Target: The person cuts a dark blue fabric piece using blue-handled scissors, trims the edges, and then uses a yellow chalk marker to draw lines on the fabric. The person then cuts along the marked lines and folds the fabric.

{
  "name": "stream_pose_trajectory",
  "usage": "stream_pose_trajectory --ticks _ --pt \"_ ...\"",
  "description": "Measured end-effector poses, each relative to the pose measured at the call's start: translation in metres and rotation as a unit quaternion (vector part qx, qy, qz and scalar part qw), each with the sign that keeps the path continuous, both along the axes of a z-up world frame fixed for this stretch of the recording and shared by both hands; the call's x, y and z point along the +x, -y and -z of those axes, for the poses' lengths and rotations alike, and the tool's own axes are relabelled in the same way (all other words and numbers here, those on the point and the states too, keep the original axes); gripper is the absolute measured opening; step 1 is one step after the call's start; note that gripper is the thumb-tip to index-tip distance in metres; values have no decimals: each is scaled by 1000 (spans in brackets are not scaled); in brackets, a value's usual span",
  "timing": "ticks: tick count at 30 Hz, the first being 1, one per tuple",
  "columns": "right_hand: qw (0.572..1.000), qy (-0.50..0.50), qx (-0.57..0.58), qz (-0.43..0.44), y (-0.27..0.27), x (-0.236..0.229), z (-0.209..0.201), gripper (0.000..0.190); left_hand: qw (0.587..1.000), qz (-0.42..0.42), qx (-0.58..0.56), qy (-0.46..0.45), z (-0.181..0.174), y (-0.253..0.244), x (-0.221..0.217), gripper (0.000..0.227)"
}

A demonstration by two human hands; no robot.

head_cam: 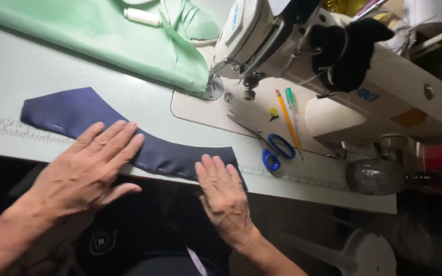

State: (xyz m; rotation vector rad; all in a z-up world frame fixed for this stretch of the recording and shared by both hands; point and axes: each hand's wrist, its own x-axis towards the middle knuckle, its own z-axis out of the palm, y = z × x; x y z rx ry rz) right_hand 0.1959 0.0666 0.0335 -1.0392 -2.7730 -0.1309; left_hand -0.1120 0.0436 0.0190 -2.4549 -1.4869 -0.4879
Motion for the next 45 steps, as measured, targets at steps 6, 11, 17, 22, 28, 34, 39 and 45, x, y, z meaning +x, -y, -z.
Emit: stream_pose_trajectory --ticks 6,11,17,22,28,34,39,45 --pt "982 -178 -2 -70 -19 22 -36 25 988 111 69 87 -17 12 -27 26" --pt "942 -121 -304 71 -57 27 -93 18 989 -23 -89 113 -65 3 -43 11" --pt "978 -110 -167 55 -81 4 -72 20 996 42 68 -33 -67 -40 -55 6" --pt "997 -69 -3 -29 -59 9 -40 43 990 -16 113 -88 -43 -16 -36 34" --pt "999 9 15 -27 -36 -32 4 84 996 62 0 64 5 -8 39 65" --pt "999 42 21 -11 -38 -23 12 102 999 -16 -16 35 3 -6 20 80" --pt "997 66 29 -9 -37 -18 13 118 996 -88 -30 0 6 -4 11 92" --pt "997 61 34 -9 -37 -17 15 126 982 -175 -33 -55 15 -4 -20 108"
